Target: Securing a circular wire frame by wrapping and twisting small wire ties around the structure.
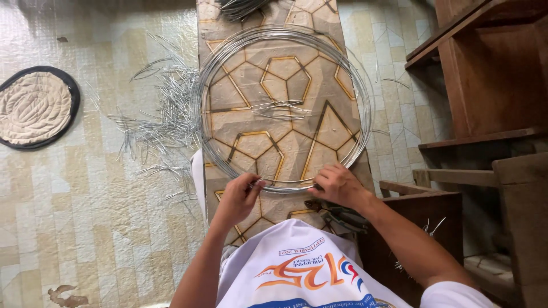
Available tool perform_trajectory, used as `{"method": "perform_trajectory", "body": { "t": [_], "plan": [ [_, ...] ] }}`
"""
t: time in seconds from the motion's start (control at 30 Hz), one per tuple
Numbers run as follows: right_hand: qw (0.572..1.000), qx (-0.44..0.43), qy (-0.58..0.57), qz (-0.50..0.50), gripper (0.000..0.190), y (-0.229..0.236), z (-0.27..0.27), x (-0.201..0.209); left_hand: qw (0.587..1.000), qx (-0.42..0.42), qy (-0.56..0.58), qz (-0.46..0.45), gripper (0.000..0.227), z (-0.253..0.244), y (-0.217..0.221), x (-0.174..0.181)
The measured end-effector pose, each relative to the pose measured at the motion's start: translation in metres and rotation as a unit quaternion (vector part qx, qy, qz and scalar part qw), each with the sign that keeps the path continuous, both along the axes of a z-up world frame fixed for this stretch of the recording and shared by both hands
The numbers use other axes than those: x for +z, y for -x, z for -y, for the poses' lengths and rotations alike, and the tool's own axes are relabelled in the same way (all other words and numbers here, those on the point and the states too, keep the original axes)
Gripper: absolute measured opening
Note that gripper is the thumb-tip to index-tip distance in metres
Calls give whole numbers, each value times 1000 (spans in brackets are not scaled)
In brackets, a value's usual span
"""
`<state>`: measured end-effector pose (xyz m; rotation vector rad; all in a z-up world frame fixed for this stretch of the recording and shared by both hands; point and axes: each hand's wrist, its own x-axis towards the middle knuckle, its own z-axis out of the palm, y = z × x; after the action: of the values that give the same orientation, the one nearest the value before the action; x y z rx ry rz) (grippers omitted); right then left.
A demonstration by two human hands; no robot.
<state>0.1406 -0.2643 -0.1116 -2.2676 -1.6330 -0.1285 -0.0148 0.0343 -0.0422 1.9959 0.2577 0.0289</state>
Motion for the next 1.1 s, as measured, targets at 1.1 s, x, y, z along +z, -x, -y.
{"method": "perform_trajectory", "body": {
  "t": [1.1],
  "plan": [
    [942,-101,-105,-303,8,48,-85,122,703,282,651,44,28,-20,-27,-4]
  ]
}}
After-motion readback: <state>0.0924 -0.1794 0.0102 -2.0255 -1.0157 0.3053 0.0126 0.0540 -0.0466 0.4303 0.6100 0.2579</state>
